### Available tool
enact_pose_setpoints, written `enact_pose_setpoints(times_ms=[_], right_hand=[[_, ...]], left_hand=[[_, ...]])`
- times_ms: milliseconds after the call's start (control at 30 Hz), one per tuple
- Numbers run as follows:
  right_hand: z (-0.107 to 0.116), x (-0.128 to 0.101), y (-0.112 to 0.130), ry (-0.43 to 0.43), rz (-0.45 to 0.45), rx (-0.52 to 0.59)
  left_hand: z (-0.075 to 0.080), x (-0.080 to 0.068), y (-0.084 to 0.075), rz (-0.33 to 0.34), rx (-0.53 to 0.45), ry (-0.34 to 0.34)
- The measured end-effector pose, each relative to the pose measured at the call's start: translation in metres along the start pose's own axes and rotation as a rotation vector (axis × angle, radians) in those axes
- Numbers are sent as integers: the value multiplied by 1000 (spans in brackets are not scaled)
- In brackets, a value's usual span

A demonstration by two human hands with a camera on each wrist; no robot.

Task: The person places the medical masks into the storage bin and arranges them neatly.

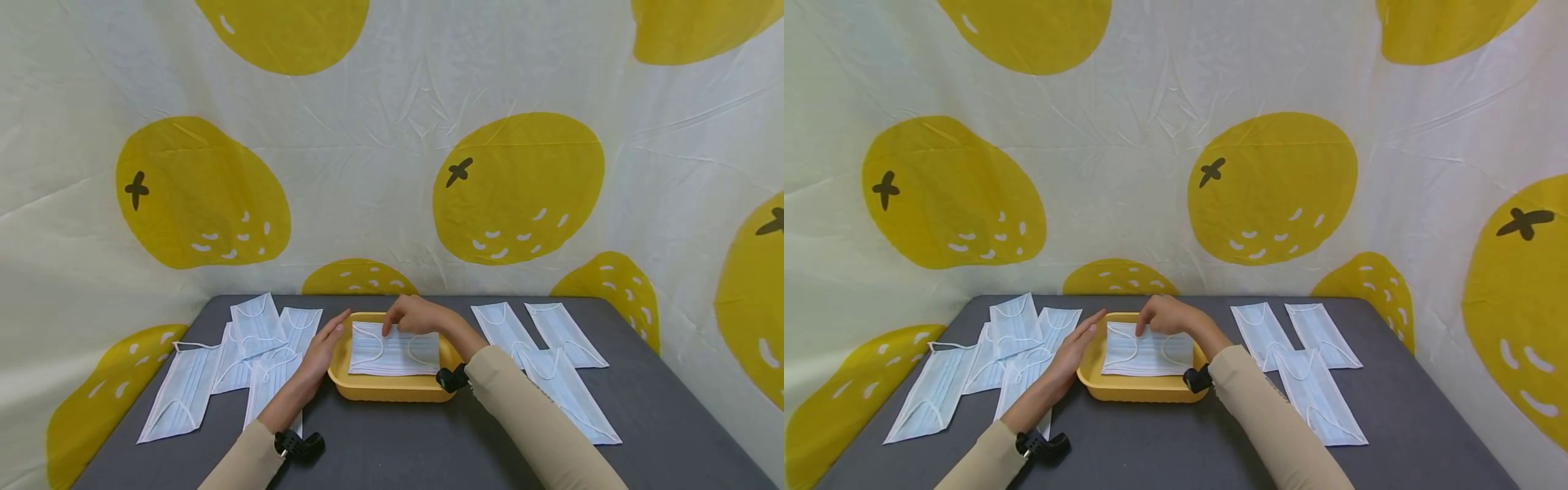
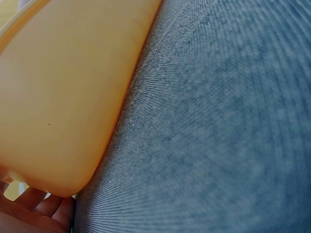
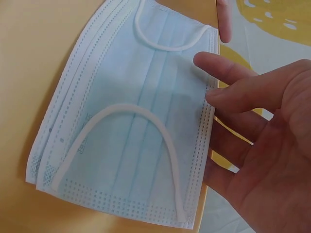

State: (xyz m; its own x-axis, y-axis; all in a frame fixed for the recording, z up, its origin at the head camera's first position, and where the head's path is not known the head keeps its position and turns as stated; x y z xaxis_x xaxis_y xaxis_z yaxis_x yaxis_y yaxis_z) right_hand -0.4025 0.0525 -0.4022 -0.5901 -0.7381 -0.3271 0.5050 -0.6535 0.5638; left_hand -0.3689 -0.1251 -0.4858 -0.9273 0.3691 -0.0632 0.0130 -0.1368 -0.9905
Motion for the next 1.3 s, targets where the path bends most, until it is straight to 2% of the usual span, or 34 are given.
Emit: enact_pose_setpoints(times_ms=[400, 1300], right_hand=[[-2, 0, 1, 5, 10, 11], [-4, -2, 4, -3, 17, -13]], left_hand=[[1, 0, 0, 10, -13, -24], [-1, -1, -1, -1, 1, -10]])
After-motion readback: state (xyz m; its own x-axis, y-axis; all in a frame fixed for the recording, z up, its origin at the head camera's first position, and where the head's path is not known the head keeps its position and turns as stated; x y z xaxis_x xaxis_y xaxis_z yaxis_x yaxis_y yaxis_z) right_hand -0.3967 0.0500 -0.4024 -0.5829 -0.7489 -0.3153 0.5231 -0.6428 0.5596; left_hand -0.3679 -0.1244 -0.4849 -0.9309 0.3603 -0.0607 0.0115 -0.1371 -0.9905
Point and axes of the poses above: each hand's wrist, its own x-axis towards the middle knuckle, its own z-axis out of the back of the hand, y = z × x, the point moved 8 cm from there along x, towards the middle knuckle, and after that the axes turned 13 degrees about y, right-handed, at the moved point
